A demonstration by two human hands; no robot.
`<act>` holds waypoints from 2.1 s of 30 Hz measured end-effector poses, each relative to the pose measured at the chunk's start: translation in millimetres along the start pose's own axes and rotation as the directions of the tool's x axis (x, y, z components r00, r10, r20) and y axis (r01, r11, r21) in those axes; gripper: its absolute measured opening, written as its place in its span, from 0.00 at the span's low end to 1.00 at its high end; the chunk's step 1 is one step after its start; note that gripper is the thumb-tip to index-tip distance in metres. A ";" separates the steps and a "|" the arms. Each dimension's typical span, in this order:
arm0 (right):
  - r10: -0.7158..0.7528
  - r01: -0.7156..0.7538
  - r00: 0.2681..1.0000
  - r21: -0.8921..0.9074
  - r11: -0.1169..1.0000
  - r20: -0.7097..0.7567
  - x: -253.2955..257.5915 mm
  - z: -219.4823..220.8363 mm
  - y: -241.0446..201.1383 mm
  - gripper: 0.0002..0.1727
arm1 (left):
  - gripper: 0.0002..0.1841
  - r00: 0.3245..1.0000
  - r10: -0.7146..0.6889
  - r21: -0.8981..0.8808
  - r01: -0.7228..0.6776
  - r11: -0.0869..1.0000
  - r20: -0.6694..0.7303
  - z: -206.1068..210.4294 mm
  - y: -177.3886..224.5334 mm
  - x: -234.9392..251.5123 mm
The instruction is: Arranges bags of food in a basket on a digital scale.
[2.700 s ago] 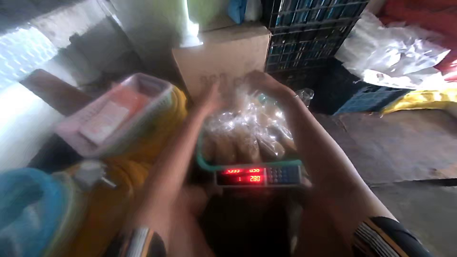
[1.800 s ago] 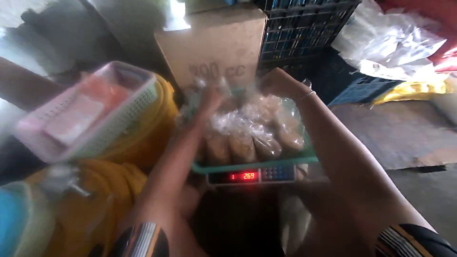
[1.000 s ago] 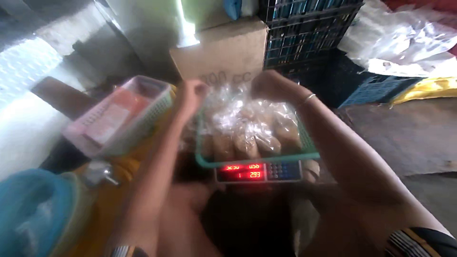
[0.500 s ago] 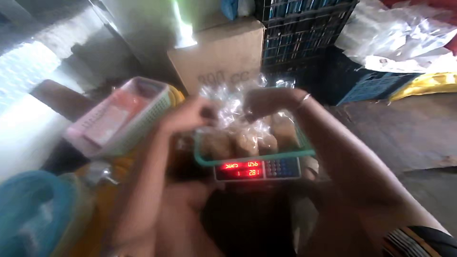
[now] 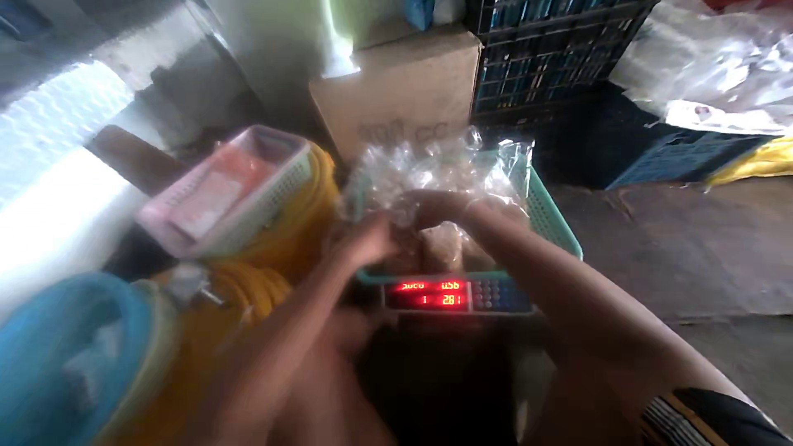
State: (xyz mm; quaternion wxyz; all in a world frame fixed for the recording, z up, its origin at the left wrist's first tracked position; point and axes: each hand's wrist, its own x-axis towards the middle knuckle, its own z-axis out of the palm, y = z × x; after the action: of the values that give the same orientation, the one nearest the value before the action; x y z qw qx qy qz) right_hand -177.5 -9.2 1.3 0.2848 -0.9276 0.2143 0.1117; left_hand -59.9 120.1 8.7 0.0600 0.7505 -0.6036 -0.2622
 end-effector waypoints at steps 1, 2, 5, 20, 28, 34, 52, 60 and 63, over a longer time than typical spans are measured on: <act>-0.045 0.045 0.999 -0.005 0.999 -0.020 2.7 1.5 0.9 0.29 | 0.32 1.000 0.010 0.002 -0.010 1.000 0.020 1.6 -0.7 0.2; -0.084 0.083 0.996 -0.043 0.996 -0.030 2.7 -2.8 0.5 0.22 | 0.33 1.000 0.018 0.004 -0.018 1.000 0.023 0.6 -0.6 -0.8; -0.162 0.141 0.978 -0.151 0.978 -0.130 -2.4 -22.6 8.9 0.10 | 0.47 0.999 -0.014 0.117 0.011 0.993 0.029 -2.4 6.7 -2.8; -0.148 0.153 0.963 0.005 0.988 -0.225 -44.0 -58.3 -10.2 0.13 | 0.33 0.986 0.018 0.030 -0.013 0.999 -0.168 -39.1 -58.4 0.1; -0.107 0.104 0.982 -0.026 0.994 -0.158 -5.8 -27.7 -28.8 0.20 | 0.17 0.994 -0.090 -0.044 0.093 0.995 0.063 -38.9 -90.5 15.2; -0.030 -0.003 0.977 0.158 0.987 0.210 1.7 -17.4 -29.5 0.29 | 0.13 0.888 0.093 -0.108 -0.158 0.982 -0.450 -38.7 -57.6 12.6; -0.275 0.272 0.960 -0.047 0.961 -0.055 -17.3 -10.3 -48.2 0.09 | 0.28 0.759 0.452 -0.074 -0.543 0.836 -0.468 -42.7 -58.0 -3.4; -0.039 0.036 0.999 -0.255 0.966 -0.008 -52.9 -25.5 -25.2 0.15 | 0.10 0.965 0.261 0.018 -0.261 0.965 -0.005 -37.7 -38.0 -9.4; -0.191 0.155 0.973 -0.242 0.958 -0.133 -63.0 -32.1 -23.3 0.04 | 0.11 0.895 0.319 -0.028 -0.344 0.939 -0.311 -45.6 -44.2 -13.3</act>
State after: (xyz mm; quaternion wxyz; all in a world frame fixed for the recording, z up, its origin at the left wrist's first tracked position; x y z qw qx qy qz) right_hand -219.6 10.7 59.3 0.1666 -0.9754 0.1393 0.0379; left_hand -1.8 133.9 34.0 0.2261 0.6648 -0.6949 -0.1552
